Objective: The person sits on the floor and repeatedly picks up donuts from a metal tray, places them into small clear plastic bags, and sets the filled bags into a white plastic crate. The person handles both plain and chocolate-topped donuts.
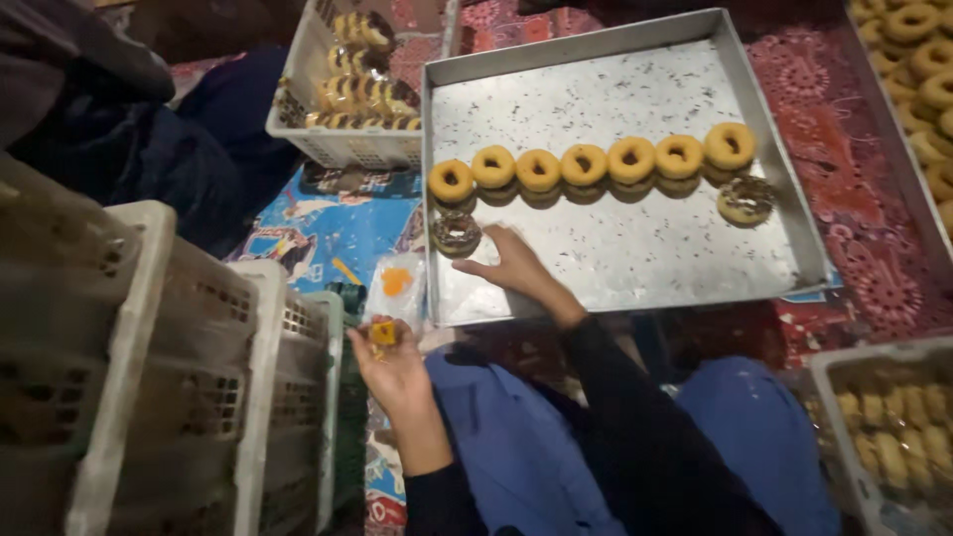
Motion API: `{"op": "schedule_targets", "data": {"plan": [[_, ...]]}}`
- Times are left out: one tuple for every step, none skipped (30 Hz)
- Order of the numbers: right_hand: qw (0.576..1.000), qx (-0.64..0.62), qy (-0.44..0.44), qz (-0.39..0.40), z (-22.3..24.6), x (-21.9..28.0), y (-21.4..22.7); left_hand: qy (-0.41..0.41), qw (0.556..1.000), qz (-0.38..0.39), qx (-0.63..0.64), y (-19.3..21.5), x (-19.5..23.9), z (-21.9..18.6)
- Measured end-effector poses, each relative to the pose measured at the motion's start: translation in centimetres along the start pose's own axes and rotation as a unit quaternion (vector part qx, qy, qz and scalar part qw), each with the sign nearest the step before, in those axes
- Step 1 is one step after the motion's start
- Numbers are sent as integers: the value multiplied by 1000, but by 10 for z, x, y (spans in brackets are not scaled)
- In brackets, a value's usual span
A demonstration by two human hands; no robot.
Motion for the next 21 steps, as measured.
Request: {"op": "schedule_targets", "data": {"plan": [[994,99,-43,25,-15,-16,-11,2,999,-15,37,14,-6,-9],[975,198,-87,46,-30,-24,-22,6,997,-28,74,22,-12,-14],[976,198,-82,26,-37,-31,-30,40,995,-45,80,28,-14,-14],[977,200,-78,8,-44,-39,-33,74,991,-63,87,32,-13,-10],[977,202,-74,-10,-46,-41,-36,107,986,-80,94,34,-12,-5],[984,146,-105,-14,-48,-40,-36,117,980,-97,126,35,-12,0],[987,89,-136,-18,-45,-33,-34,127,973,-113,158,34,-12,5],[985,32,-169,-19,-39,-22,-27,138,963,-131,189,35,-12,11],[980,-74,-173,-59,-27,-11,-15,152,962,-118,192,33,-12,15],[963,-178,-177,-99,-14,5,0,169,960,-104,196,31,-12,22],[968,-189,-109,-126,10,27,20,187,958,-90,199,29,-11,28],[968,-196,-37,-154,34,53,41,186,956,-83,212,26,-10,36],[956,-245,-55,-153,51,81,53,186,954,-75,225,21,-6,44],[943,-279,-76,-161,66,111,63,188,951,-70,235,17,3,51],[929,-313,-97,-169,78,138,70,171,961,-35,213,10,18,57],[953,-236,-81,-175,91,154,74,157,969,-1,189,0,36,62],[969,-156,-64,-179,104,168,78,142,975,34,165,-13,56,68],[979,-77,-47,-184,113,174,78,137,984,53,103,-28,76,72],[982,-51,-27,-178,120,176,77,133,988,72,41,-44,95,75],[985,-25,-4,-172,125,172,75,124,988,93,-21,-62,111,77],[986,1,18,-166,128,167,76,119,987,100,-34,-77,123,76]]}}
Point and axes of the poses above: each hand's wrist, its own x-axis away from the middle knuckle, its own y-axis out of the back of the hand, z = x × y, the point moved 5 cm from there along -x, towards the middle knuckle, and after that the axes turned 3 degrees about z, right-handed, at the moved point
